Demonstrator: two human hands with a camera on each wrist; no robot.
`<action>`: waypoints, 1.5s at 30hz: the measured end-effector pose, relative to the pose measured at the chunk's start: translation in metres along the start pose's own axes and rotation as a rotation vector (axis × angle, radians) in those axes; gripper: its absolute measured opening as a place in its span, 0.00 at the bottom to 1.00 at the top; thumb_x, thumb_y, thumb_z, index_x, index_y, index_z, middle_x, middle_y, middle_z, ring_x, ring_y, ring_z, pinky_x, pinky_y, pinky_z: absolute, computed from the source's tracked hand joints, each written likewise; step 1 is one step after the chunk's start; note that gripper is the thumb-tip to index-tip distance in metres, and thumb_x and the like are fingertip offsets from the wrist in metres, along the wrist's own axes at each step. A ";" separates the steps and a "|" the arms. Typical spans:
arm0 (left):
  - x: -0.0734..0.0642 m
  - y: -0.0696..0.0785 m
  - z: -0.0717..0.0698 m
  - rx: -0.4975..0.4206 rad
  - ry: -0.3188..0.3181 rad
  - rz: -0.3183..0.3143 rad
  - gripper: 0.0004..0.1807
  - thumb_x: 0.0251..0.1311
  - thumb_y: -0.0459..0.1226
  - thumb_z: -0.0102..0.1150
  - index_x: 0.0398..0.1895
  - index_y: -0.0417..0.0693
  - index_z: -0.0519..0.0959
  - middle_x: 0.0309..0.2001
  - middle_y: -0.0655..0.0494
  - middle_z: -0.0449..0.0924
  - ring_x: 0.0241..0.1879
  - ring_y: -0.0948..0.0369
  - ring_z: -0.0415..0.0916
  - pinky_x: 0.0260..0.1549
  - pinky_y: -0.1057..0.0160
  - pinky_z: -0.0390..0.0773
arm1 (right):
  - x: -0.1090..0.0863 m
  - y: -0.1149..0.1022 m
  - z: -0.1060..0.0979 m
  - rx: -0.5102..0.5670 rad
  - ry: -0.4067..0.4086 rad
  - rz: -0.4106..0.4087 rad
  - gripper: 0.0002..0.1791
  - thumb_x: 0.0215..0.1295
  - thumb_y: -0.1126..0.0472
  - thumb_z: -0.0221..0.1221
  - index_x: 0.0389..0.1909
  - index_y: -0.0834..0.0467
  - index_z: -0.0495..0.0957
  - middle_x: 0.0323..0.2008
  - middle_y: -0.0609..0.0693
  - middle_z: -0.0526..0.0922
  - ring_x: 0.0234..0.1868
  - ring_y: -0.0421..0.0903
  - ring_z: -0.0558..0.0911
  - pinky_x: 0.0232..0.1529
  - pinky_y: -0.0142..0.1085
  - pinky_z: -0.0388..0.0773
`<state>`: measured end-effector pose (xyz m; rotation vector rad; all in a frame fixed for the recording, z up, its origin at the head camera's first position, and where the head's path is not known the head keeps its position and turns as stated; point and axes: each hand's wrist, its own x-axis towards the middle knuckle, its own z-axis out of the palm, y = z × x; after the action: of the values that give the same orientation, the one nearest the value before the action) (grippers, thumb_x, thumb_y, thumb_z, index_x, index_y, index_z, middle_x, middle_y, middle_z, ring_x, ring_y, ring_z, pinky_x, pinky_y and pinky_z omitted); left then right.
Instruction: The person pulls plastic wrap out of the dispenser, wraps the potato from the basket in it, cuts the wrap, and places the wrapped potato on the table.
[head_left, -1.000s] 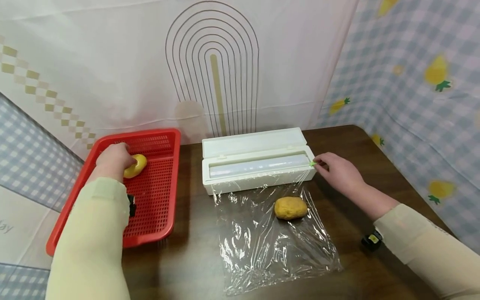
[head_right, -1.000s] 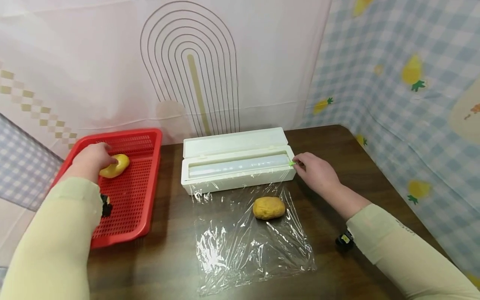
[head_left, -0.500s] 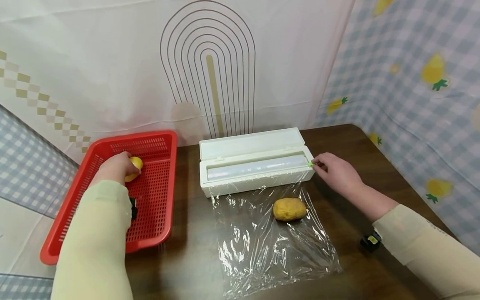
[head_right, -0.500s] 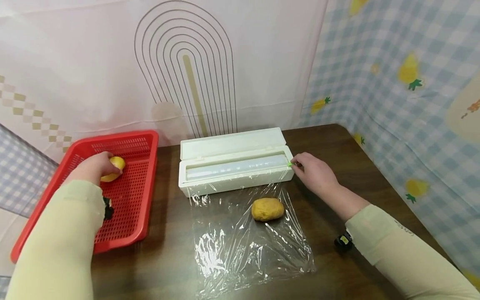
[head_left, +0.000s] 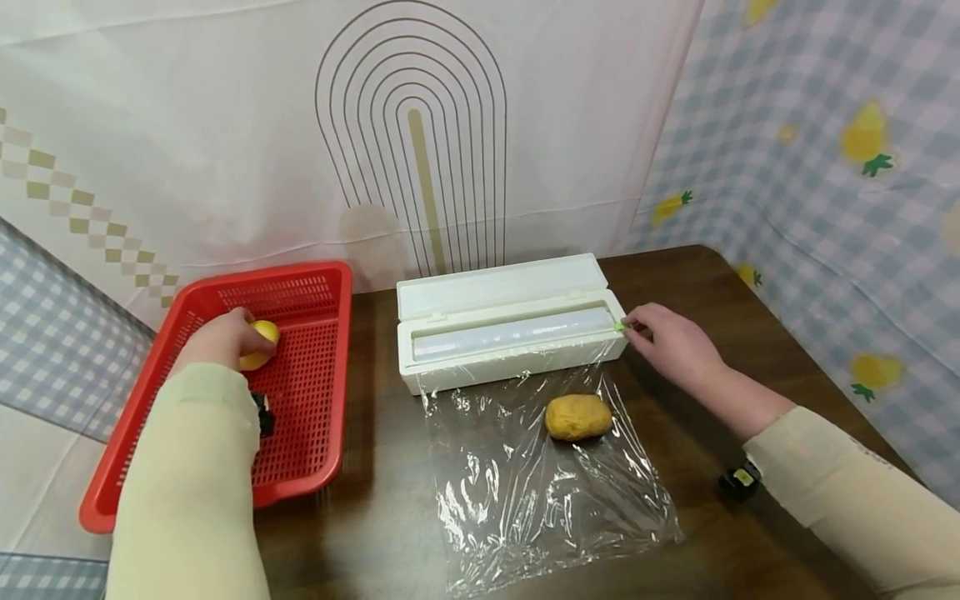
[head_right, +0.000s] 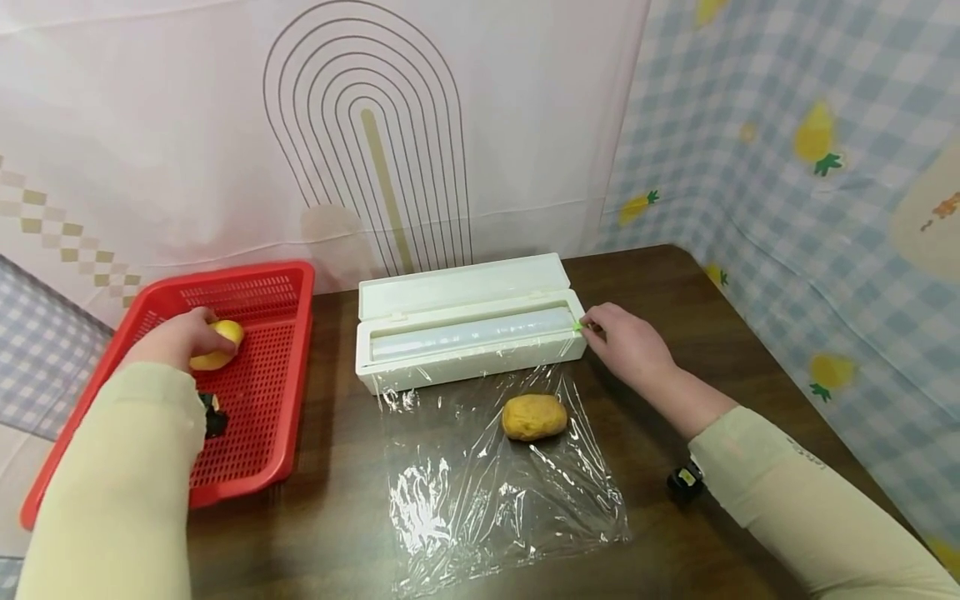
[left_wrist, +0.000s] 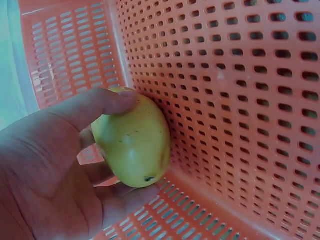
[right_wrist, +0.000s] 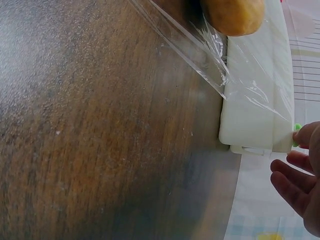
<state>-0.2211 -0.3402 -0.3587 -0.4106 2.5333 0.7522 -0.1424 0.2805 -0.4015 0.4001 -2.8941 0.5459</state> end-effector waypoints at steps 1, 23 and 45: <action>-0.001 -0.001 -0.001 -0.009 -0.002 -0.004 0.42 0.54 0.44 0.72 0.65 0.36 0.59 0.55 0.31 0.64 0.51 0.37 0.64 0.41 0.45 0.77 | 0.000 0.000 0.000 -0.001 -0.001 -0.001 0.08 0.70 0.61 0.59 0.45 0.60 0.80 0.45 0.56 0.82 0.44 0.55 0.83 0.40 0.52 0.78; -0.016 0.034 -0.025 0.190 0.325 0.239 0.44 0.59 0.48 0.60 0.72 0.40 0.54 0.55 0.29 0.65 0.46 0.35 0.65 0.40 0.37 0.68 | 0.009 0.003 0.001 -0.014 0.007 0.001 0.07 0.69 0.62 0.60 0.44 0.60 0.80 0.44 0.56 0.82 0.43 0.54 0.82 0.39 0.51 0.79; -0.152 0.187 0.053 0.268 0.369 0.695 0.44 0.52 0.45 0.72 0.73 0.56 0.62 0.59 0.51 0.73 0.45 0.52 0.72 0.39 0.50 0.76 | 0.013 0.008 0.005 0.024 -0.007 0.013 0.09 0.71 0.61 0.58 0.47 0.60 0.80 0.46 0.57 0.81 0.45 0.56 0.82 0.41 0.53 0.78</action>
<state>-0.1494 -0.1362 -0.2398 0.4976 3.1018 0.5805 -0.1571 0.2828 -0.4059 0.3873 -2.9010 0.5828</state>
